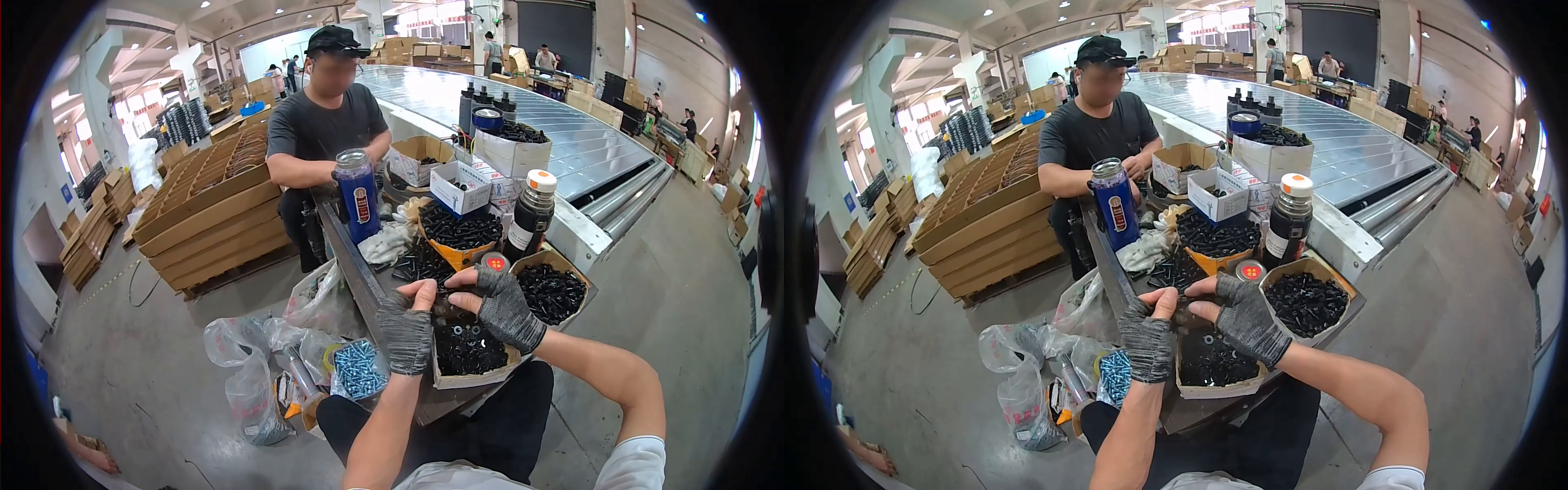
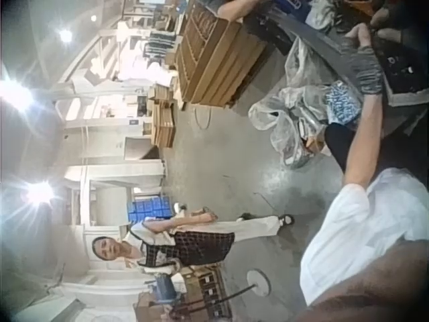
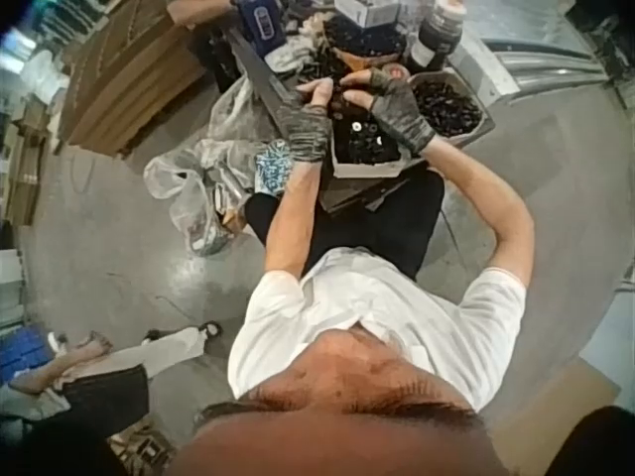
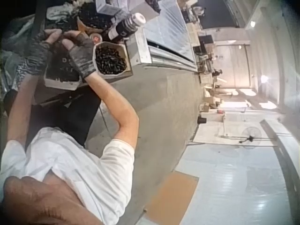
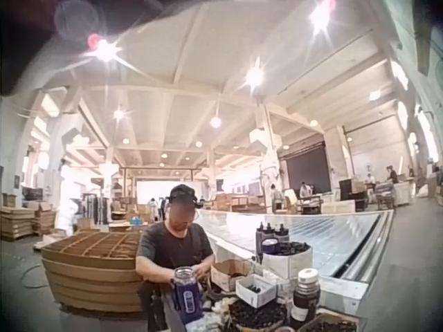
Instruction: Assembling small black plastic components by hand at a workbench.
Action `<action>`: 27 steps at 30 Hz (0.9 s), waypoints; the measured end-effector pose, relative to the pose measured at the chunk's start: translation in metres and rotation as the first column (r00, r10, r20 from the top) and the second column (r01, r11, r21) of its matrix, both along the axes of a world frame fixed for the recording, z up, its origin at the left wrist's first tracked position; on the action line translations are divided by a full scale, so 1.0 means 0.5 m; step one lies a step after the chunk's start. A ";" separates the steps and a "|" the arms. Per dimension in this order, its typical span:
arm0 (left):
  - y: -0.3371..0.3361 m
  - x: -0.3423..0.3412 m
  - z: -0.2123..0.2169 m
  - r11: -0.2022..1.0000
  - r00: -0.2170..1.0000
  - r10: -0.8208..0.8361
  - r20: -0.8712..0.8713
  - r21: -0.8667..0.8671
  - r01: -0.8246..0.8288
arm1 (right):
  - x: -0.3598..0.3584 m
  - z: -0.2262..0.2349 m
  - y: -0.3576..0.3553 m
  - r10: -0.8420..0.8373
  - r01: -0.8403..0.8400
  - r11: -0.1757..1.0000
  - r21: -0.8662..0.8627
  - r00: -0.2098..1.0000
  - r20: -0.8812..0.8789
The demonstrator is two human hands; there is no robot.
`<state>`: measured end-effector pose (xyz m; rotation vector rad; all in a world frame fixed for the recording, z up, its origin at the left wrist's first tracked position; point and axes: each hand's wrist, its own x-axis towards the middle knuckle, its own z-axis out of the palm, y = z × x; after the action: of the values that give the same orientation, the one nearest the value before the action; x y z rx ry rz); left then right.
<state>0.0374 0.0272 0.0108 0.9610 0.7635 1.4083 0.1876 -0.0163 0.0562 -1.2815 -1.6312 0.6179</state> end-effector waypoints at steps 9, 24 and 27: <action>-0.009 -0.026 0.006 0.990 0.991 -0.041 -0.128 0.129 0.058 | 0.017 0.032 -0.008 0.008 -0.016 0.978 -0.208 0.999 -0.039; -0.029 -0.007 0.016 0.959 0.960 0.048 -0.277 0.282 0.034 | 0.029 0.058 0.003 0.079 -0.074 0.966 -0.246 0.997 0.012; -0.027 -0.007 0.017 0.944 0.950 0.058 -0.308 0.325 0.047 | 0.039 0.053 0.007 0.094 -0.101 0.949 -0.300 0.995 -0.036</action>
<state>0.0339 0.0135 0.0192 1.4717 0.7749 1.4319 0.2070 -0.0131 0.0826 -1.4106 -1.6335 0.9691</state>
